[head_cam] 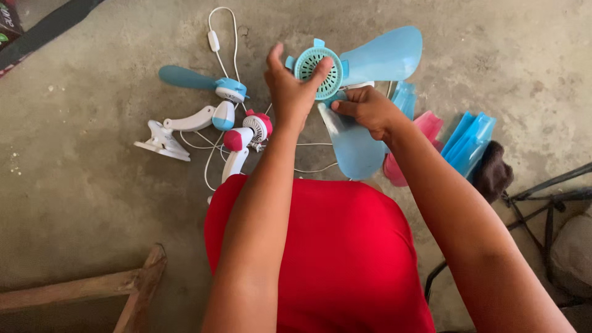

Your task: The person disassembles a small electric fan by removing the front grille and blades, then reassembles it by reattaching the blades and securing the front grille. The task is performed on the floor with multiple fan units visible nearby.

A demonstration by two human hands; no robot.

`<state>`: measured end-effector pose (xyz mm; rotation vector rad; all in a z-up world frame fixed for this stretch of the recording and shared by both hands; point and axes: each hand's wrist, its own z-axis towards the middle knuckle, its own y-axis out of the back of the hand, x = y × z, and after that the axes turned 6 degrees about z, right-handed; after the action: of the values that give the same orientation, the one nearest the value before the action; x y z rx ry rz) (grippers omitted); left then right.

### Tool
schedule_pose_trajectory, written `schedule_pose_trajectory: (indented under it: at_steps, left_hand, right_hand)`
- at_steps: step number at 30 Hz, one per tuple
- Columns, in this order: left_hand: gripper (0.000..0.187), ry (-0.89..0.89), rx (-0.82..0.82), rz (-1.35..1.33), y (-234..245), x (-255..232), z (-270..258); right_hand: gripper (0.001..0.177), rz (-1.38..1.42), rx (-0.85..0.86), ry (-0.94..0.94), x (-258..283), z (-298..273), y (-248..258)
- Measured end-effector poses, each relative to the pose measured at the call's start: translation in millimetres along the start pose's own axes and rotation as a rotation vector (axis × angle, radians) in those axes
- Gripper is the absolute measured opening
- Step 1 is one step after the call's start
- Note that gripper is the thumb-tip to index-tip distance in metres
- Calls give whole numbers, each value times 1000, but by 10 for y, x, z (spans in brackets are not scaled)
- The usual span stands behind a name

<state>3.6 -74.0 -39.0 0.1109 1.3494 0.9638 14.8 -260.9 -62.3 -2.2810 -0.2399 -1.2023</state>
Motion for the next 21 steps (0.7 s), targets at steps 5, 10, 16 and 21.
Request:
schedule_pose_trajectory:
  at_steps: [5, 10, 16, 21]
  left_hand:
    - [68, 362, 214, -317, -55, -9, 4]
    - [60, 517, 147, -485, -270, -153, -41]
    - [53, 601, 206, -737, -334, -216, -65]
    - [59, 556, 279, -868, -353, -267, -76]
  right_hand:
    - [29, -255, -117, -152, 111, -64, -92]
    - [37, 9, -28, -262, 250, -97, -63]
    - [38, 41, 286, -221, 215, -144, 116]
    - [35, 283, 296, -206, 181, -134, 49]
